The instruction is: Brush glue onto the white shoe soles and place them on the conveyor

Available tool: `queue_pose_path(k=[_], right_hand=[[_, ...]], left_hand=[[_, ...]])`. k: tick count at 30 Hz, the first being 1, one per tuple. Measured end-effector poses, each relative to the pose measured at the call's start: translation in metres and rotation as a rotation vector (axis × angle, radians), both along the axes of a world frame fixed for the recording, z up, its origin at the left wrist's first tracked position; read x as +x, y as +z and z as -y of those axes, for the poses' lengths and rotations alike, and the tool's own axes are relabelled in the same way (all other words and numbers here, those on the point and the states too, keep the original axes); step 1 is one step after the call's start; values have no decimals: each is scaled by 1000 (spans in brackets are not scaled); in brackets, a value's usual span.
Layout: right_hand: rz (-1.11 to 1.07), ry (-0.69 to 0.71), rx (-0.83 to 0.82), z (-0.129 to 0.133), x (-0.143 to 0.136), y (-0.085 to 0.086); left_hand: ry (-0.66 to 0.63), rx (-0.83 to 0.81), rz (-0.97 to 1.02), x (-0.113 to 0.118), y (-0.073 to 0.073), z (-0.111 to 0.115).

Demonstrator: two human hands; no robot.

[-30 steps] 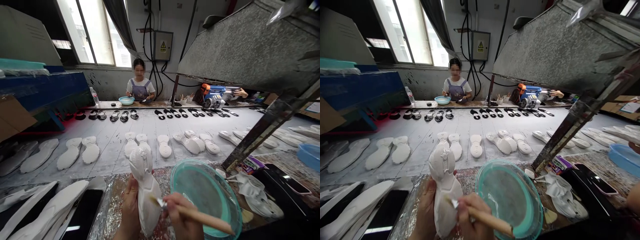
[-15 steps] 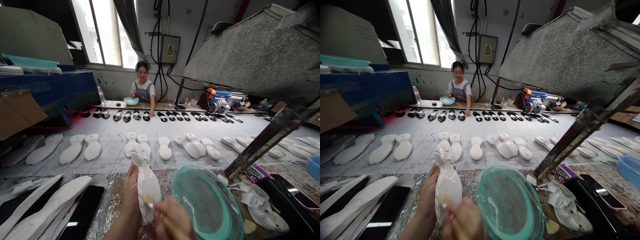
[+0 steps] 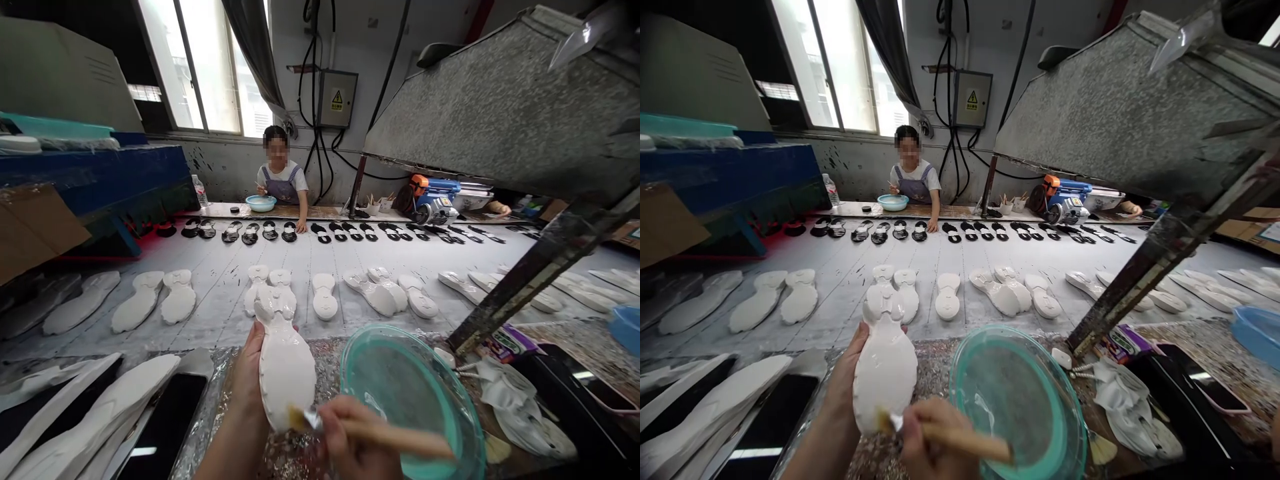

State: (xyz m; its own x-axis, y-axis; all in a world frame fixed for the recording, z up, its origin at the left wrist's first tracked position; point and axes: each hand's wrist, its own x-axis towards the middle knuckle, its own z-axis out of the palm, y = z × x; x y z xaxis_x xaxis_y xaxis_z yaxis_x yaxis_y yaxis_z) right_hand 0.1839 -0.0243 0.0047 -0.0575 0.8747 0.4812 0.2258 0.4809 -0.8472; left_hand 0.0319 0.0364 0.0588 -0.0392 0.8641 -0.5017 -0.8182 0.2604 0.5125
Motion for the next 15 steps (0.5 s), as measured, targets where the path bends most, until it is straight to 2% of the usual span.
queue_pose_path(k=[1, 3, 5, 8, 10, 13, 15], right_hand=[[-39, -54, -146, -4, 5, 0], [-82, -125, -297, -10, 14, 1], [-148, -168, -301, -11, 20, 4], [-253, -46, -292, -8, 21, 8], [-230, 21, -305, -9, 20, 13], [-208, -86, -267, -15, 21, 24], [-254, -94, -222, -19, 19, 33]], left_hand=[[-22, 14, -6, -1, 2, 2], [-69, 41, -5, -3, 7, 6], [-133, 56, 10, -4, 11, 11], [-229, 98, 12, -4, 15, 16], [-220, 153, -46, -3, 16, 19], [-152, 232, -160, -2, 17, 25], [-167, 240, -125, 0, 15, 30]])
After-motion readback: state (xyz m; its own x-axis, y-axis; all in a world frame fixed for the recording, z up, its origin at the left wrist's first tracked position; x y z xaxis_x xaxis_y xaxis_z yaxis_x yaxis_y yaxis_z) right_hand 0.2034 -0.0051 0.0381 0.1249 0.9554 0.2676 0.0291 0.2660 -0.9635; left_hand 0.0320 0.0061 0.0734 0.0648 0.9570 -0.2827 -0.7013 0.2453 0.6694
